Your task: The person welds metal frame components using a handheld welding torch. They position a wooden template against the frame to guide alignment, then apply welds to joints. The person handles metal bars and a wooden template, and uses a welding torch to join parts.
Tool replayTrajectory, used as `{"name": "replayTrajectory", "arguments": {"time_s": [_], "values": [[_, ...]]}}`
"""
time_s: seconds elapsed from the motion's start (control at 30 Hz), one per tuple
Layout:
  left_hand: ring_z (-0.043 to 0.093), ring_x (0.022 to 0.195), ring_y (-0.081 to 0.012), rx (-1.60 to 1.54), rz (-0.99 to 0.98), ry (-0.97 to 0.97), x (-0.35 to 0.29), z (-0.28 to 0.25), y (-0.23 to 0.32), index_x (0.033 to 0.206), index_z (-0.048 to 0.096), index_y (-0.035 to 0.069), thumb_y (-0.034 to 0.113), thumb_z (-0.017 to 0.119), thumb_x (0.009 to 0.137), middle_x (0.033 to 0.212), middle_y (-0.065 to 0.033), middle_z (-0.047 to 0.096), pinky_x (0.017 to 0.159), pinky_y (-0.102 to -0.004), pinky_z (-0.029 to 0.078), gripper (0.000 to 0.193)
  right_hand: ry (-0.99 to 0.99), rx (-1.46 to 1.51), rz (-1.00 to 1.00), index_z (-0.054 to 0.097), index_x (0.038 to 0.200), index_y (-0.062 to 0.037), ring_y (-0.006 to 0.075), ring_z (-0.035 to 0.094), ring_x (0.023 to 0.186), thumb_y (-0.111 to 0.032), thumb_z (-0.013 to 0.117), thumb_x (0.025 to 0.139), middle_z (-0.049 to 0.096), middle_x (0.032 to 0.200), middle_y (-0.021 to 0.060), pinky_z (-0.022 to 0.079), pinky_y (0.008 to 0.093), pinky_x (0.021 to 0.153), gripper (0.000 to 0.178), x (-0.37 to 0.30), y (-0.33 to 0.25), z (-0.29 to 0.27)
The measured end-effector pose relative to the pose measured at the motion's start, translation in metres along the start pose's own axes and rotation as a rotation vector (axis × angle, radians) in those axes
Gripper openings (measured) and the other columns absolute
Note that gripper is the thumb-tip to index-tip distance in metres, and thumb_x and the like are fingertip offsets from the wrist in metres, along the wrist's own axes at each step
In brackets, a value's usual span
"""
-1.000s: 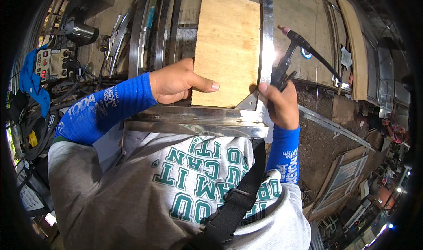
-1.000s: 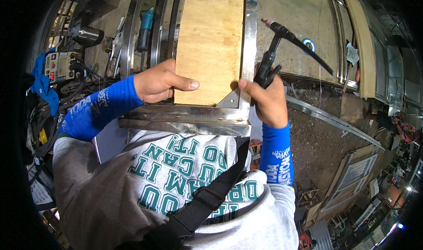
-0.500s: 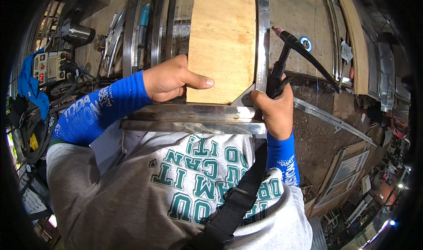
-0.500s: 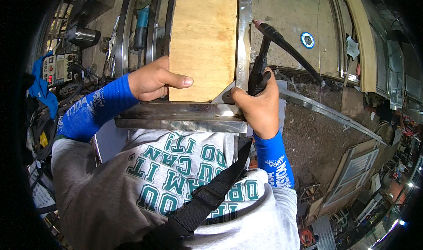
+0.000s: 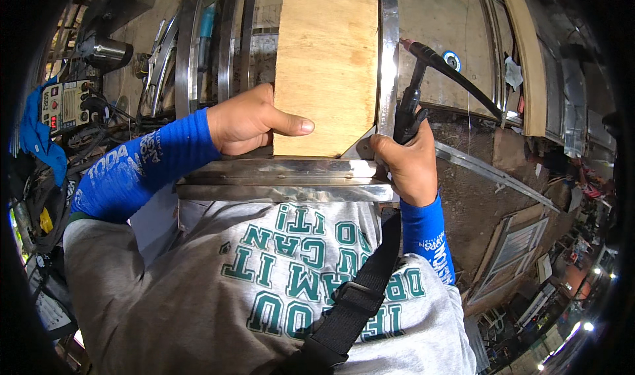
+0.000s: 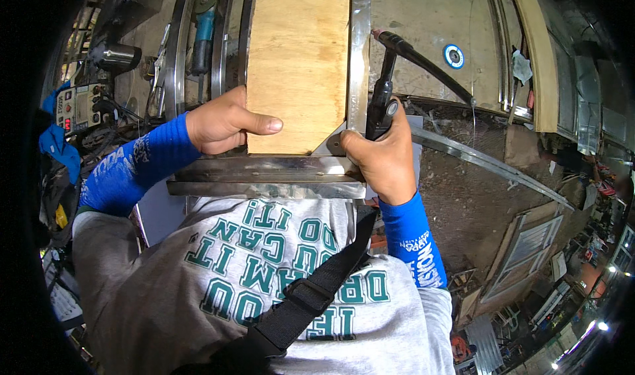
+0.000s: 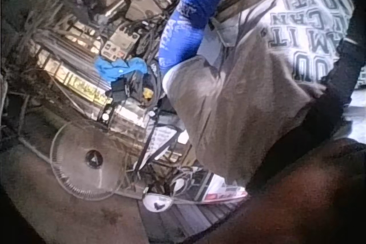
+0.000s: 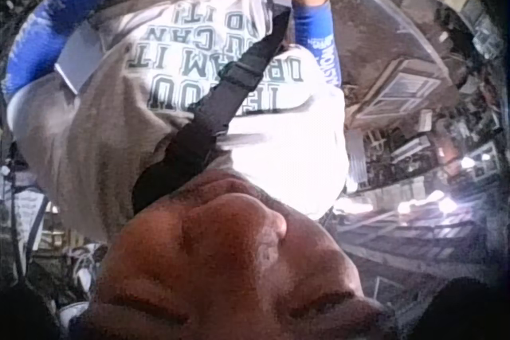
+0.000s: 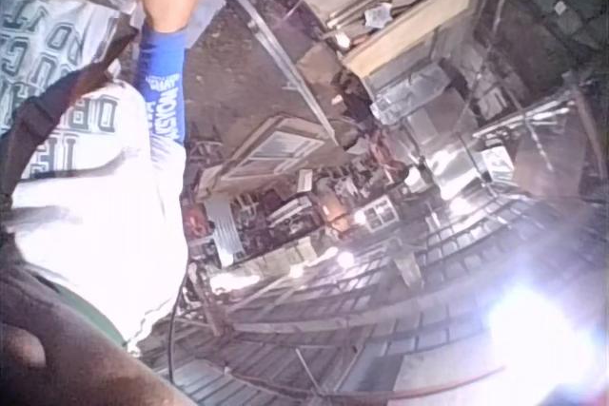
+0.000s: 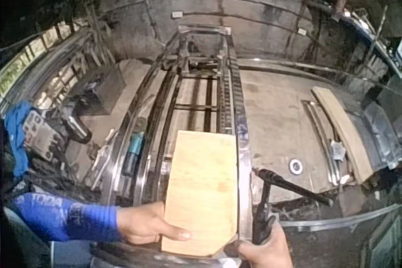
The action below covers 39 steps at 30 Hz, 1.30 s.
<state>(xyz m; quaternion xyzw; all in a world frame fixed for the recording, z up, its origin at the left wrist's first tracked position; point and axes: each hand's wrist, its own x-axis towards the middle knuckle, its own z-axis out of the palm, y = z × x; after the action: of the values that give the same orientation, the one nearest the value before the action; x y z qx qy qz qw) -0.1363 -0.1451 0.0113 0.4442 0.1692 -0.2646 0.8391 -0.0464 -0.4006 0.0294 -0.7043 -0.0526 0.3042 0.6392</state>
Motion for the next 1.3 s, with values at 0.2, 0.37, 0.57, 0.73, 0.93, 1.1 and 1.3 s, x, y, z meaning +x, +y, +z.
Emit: {"name": "replayTrajectory", "arguments": {"time_s": [0.2,0.37,0.57,0.73,0.93,1.1,1.3], "values": [[0.059,0.132,-0.0258,-0.056,0.007,-0.014,0.000,0.002,0.002,0.151,0.044,-0.003,0.003,0.074,0.091,0.143,-0.0179,0.060,0.112,-0.0397,0.048,0.067,0.017,-0.058,-0.046,0.056,0.121,0.0012,0.0113,0.067,0.087,0.006,0.072,0.080,0.071,0.103,0.0067,0.055,0.0271,0.078,0.044,0.003,0.004,-0.001],[0.059,0.132,-0.0259,-0.024,0.012,-0.024,0.001,0.002,0.005,0.152,0.041,-0.004,0.004,0.075,0.092,0.144,-0.0180,0.059,0.112,-0.0394,0.048,0.070,0.030,-0.024,-0.017,0.056,0.122,0.0015,0.0129,0.069,0.087,0.005,0.073,0.081,0.072,0.104,0.0077,0.057,0.0285,0.078,0.045,0.002,0.001,0.000],[0.057,0.134,-0.0254,-0.032,0.029,-0.020,0.001,0.001,0.002,0.152,0.040,-0.004,0.004,0.075,0.091,0.144,-0.0178,0.059,0.114,-0.0390,0.047,0.071,-0.119,0.216,0.117,0.057,0.125,0.0017,0.0175,0.072,0.085,0.008,0.074,0.081,0.073,0.104,0.0102,0.059,0.0316,0.076,0.047,0.013,0.018,-0.018],[0.057,0.135,-0.0266,-0.040,-0.005,-0.021,0.001,-0.001,0.002,0.153,0.038,-0.004,0.003,0.075,0.091,0.144,-0.0187,0.058,0.114,-0.0394,0.046,0.073,-0.047,0.241,0.082,0.056,0.123,0.0038,0.0189,0.073,0.086,0.008,0.076,0.081,0.073,0.104,0.0123,0.060,0.0330,0.078,0.046,0.011,0.020,-0.014],[0.055,0.136,-0.0272,-0.041,-0.010,-0.014,-0.002,0.002,0.003,0.154,0.037,-0.004,0.002,0.075,0.090,0.146,-0.0194,0.057,0.116,-0.0402,0.045,0.074,-0.017,0.244,0.046,0.061,0.114,0.0033,0.0177,0.072,0.086,0.006,0.080,0.081,0.073,0.098,0.0111,0.059,0.0315,0.077,0.038,0.012,0.012,-0.009],[0.055,0.136,-0.0271,-0.029,-0.014,-0.003,-0.001,0.002,0.003,0.154,0.037,-0.004,0.002,0.075,0.091,0.146,-0.0190,0.056,0.115,-0.0401,0.044,0.074,-0.050,0.169,0.066,0.064,0.108,0.0015,0.0153,0.071,0.085,0.001,0.084,0.083,0.074,0.096,0.0086,0.058,0.0288,0.075,0.032,0.009,0.012,-0.020],[0.055,0.136,-0.0271,-0.052,-0.003,-0.014,-0.002,0.004,0.002,0.154,0.038,-0.004,0.002,0.075,0.091,0.146,-0.0183,0.057,0.116,-0.0402,0.044,0.072,-0.060,0.279,0.056,0.064,0.101,-0.0017,0.0100,0.064,0.073,-0.002,0.086,0.082,0.068,0.086,0.0020,0.051,0.0240,0.066,0.029,0.006,0.016,-0.019]]}}
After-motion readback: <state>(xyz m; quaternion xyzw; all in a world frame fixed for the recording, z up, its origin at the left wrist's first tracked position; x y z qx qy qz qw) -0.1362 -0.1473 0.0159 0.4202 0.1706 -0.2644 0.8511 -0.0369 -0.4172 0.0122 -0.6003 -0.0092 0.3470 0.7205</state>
